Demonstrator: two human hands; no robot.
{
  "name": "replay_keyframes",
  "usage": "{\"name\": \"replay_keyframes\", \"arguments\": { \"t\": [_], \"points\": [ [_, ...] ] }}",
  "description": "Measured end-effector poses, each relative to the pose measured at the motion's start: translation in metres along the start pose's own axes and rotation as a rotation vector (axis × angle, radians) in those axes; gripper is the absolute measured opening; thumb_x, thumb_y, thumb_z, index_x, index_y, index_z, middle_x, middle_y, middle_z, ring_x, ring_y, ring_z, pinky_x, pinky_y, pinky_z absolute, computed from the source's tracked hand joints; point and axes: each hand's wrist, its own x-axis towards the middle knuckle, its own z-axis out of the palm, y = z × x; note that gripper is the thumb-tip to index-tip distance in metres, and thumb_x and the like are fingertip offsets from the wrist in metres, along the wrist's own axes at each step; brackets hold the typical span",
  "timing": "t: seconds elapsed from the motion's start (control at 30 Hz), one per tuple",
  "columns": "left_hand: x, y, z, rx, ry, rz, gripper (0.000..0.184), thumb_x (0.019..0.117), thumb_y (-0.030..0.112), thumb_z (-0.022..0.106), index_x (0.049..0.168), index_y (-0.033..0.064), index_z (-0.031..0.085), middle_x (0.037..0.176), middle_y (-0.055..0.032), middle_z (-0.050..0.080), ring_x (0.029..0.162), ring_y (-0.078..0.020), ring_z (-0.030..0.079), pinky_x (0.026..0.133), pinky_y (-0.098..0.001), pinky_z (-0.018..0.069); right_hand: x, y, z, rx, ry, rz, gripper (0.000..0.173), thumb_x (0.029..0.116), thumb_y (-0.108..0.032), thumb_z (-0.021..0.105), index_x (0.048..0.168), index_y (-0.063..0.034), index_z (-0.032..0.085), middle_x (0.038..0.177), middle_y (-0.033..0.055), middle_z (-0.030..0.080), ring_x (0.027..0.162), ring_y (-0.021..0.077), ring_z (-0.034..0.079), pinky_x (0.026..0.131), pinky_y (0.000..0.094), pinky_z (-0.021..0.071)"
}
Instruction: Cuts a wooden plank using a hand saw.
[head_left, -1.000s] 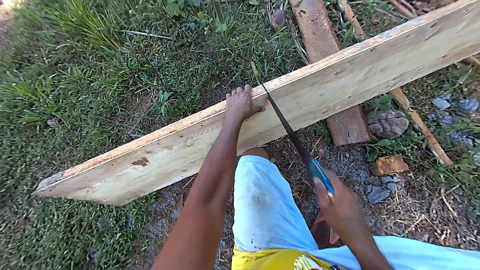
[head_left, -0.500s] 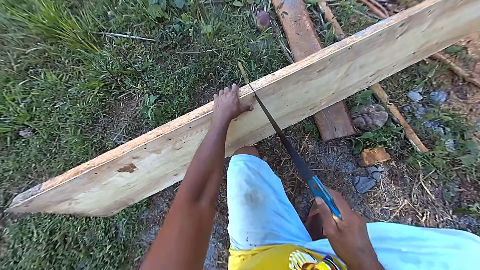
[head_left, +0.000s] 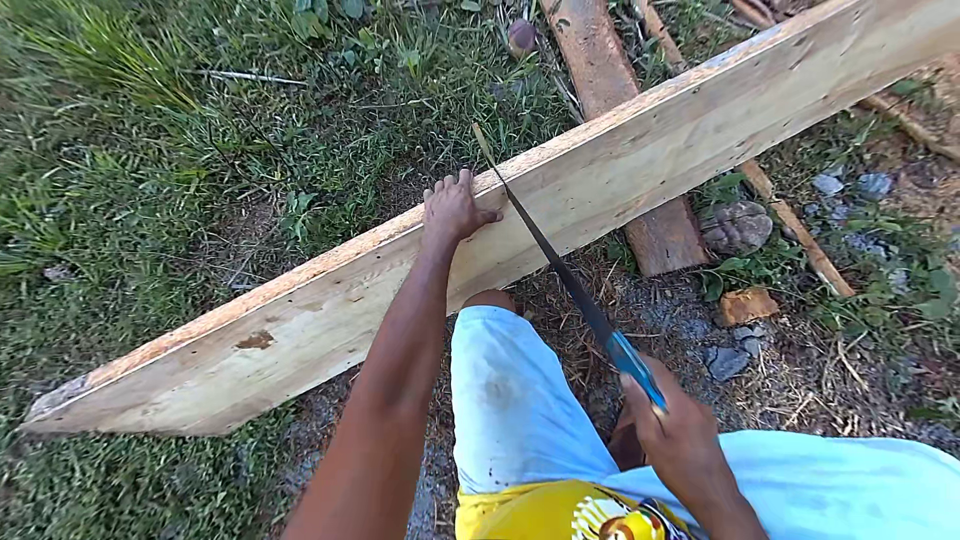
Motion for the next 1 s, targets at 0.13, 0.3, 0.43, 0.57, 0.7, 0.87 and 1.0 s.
{"name": "replay_keyframes", "arguments": {
  "t": [0.13,0.3,0.43,0.57,0.7,0.87,1.0],
  "points": [
    [-0.010,0.006,0.001,0.030,0.027,-0.018,0.095,0.0722,0.072,0.078,0.140,0.0108,0.052,0.127,-0.0211,0.062,0.122,-0.0398,0.058,0.098,-0.0602,0.0455,0.045,-0.019,0.025,-0.003,-0.030,-0.028,0.042,0.1061,-0.031,0.050,0.135,-0.0040,0.064,0.075,0.0101,0.070,0.060,0.0221,0.067,0.054,0.0427,0.0560],
    [-0.027,0.009,0.004,0.026,0.055,0.009,0.092,0.0717,0.072,0.077,0.138,0.0125,0.054,0.124,-0.0190,0.063,0.119,-0.0379,0.059,0.095,-0.0594,0.0474,0.179,-0.071,0.081,0.109,-0.134,0.010,0.035,0.1097,-0.033,0.047,0.136,-0.0106,0.056,0.082,0.0192,0.067,0.070,0.0374,0.068,0.060,0.0567,0.0549],
    [-0.013,0.002,0.002,-0.005,0.032,0.024,0.092,0.0715,0.073,0.078,0.138,0.0133,0.054,0.126,-0.0179,0.063,0.120,-0.0377,0.059,0.094,-0.0614,0.0472,0.098,-0.034,0.035,0.034,-0.130,0.007,0.041,0.1082,-0.033,0.048,0.143,-0.0139,0.056,0.076,0.0109,0.067,0.062,0.0257,0.065,0.059,0.0485,0.0557],
    [-0.003,0.001,0.001,0.014,0.015,-0.001,0.094,0.0714,0.074,0.077,0.137,0.0109,0.054,0.125,-0.0191,0.063,0.120,-0.0392,0.059,0.096,-0.0605,0.0467,-0.007,-0.007,-0.009,0.000,-0.002,0.011,0.045,0.1046,-0.037,0.049,0.133,-0.0075,0.066,0.072,0.0017,0.070,0.054,0.0105,0.062,0.050,0.0351,0.0544],
    [-0.010,0.007,0.001,0.046,0.025,-0.035,0.095,0.0716,0.073,0.077,0.139,0.0108,0.053,0.127,-0.0205,0.062,0.122,-0.0398,0.058,0.098,-0.0596,0.0459,0.053,-0.028,0.015,0.003,-0.070,0.018,0.044,0.1064,-0.033,0.049,0.137,-0.0048,0.063,0.074,0.0103,0.068,0.059,0.0225,0.065,0.055,0.0446,0.0550],
    [-0.027,0.012,0.000,0.023,0.059,0.001,0.093,0.0722,0.072,0.078,0.139,0.0118,0.054,0.125,-0.0188,0.063,0.120,-0.0384,0.059,0.096,-0.0600,0.0467,0.192,-0.081,0.076,0.115,-0.160,0.013,0.035,0.1100,-0.032,0.046,0.135,-0.0099,0.057,0.089,0.0206,0.068,0.077,0.0393,0.069,0.064,0.0588,0.0553],
    [-0.017,0.005,0.000,-0.018,0.052,0.027,0.092,0.0715,0.072,0.078,0.139,0.0131,0.055,0.125,-0.0177,0.063,0.119,-0.0381,0.059,0.094,-0.0614,0.0467,0.112,-0.048,0.034,0.032,-0.163,0.049,0.041,0.1086,-0.035,0.048,0.145,-0.0160,0.055,0.078,0.0119,0.067,0.065,0.0279,0.066,0.062,0.0508,0.0555]
  ]
}}
